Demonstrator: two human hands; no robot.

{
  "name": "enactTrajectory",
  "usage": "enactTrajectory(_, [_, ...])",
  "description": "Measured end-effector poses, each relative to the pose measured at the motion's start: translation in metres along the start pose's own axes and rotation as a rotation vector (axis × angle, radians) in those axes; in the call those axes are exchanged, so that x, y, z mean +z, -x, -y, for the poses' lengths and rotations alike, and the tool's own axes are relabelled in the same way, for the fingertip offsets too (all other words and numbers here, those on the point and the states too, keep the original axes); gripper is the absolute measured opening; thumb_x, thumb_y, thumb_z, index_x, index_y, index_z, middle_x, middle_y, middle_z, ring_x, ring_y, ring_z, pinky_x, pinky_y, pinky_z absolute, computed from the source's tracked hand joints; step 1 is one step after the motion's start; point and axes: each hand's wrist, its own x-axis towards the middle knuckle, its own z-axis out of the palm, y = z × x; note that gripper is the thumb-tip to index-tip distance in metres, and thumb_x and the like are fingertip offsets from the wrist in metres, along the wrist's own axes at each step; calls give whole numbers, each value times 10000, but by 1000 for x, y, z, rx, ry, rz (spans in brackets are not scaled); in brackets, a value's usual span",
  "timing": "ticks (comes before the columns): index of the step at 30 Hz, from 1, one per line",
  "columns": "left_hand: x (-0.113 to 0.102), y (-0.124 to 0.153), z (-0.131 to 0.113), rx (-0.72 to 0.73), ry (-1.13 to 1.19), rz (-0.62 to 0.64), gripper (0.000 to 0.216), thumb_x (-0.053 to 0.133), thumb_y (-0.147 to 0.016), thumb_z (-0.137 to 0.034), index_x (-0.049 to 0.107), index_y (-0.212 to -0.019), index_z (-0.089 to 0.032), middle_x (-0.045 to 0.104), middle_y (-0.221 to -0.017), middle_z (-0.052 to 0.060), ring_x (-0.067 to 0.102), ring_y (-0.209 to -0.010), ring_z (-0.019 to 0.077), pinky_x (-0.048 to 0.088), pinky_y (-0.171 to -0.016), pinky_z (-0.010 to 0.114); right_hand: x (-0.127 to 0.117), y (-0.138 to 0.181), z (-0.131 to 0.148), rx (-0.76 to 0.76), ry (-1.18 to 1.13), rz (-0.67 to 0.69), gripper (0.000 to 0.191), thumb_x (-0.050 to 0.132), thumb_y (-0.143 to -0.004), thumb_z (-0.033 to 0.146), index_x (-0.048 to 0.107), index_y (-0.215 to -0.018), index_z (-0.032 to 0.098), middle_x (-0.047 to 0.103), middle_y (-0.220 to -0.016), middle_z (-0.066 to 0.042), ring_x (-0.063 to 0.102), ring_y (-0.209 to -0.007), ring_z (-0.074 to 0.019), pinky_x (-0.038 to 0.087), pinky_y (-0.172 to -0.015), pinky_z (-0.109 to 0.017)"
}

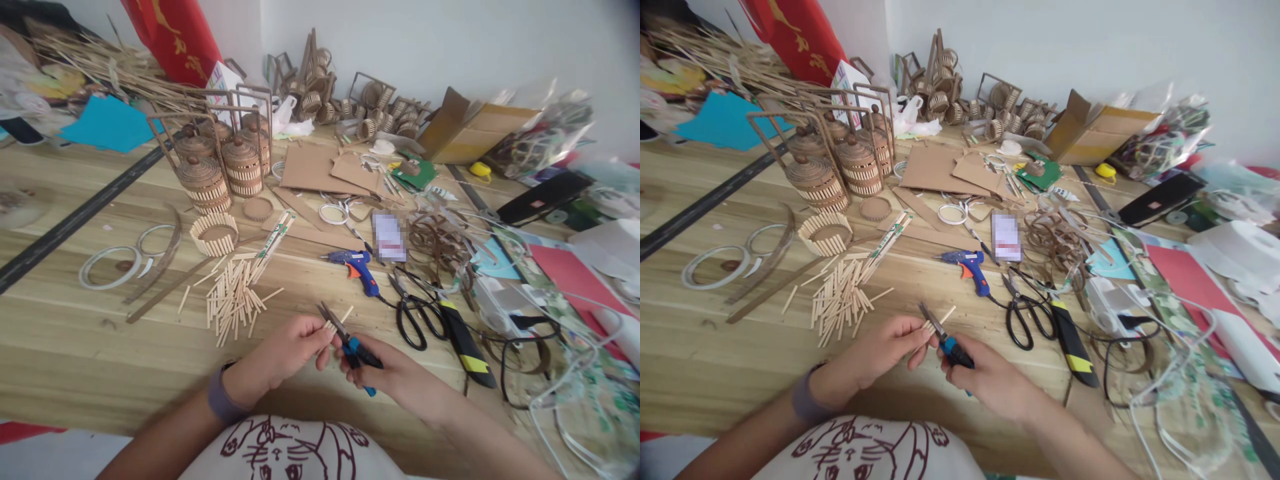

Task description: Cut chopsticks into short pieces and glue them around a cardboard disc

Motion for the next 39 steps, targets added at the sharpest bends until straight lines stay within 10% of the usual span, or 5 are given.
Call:
enactTrajectory(17, [-5, 5, -8, 53, -160, -125, 378, 369, -933, -427, 521, -674, -197, 540, -578, -23, 477, -565, 131, 384, -591, 244, 4, 1, -2, -181, 97, -128, 321, 552, -849, 419, 589, -1058, 178, 625, -966, -65, 554, -921, -230, 438, -833, -359])
enactTrajectory(25, [-6, 3, 2, 78, -449, -179, 335, 362, -957, -346, 522, -698, -208, 633, -655, -8, 563, -634, 162, 369, -636, 263, -1, -1, -5, -387, 556, -745, 167, 483, -880, 301, 533, -1019, 224, 649, -1062, -117, 609, -984, -277, 457, -858, -390])
enactTrajectory(29, [-1, 2, 7, 114, -589, -156, 334, 363, -953, -314, 502, -666, -213, 606, -620, 1, 564, -614, 182, 363, -624, 281, 6, -12, -2, -597, 789, -657, 208, 462, -876, 180, 500, -1076, 220, 611, -1210, -142, 558, -1136, -286, 444, -925, -415])
enactTrajectory(39, [3, 3, 10, 217, -830, -270, 319, 344, -970, -272, 649, -1000, -181, 712, -1033, 107, 652, -955, 280, 467, -861, 401, 13, -29, 0, -510, 932, -639, 215, 477, -832, 111, 525, -1029, 184, 647, -912, -105, 615, -864, -262, 495, -727, -348])
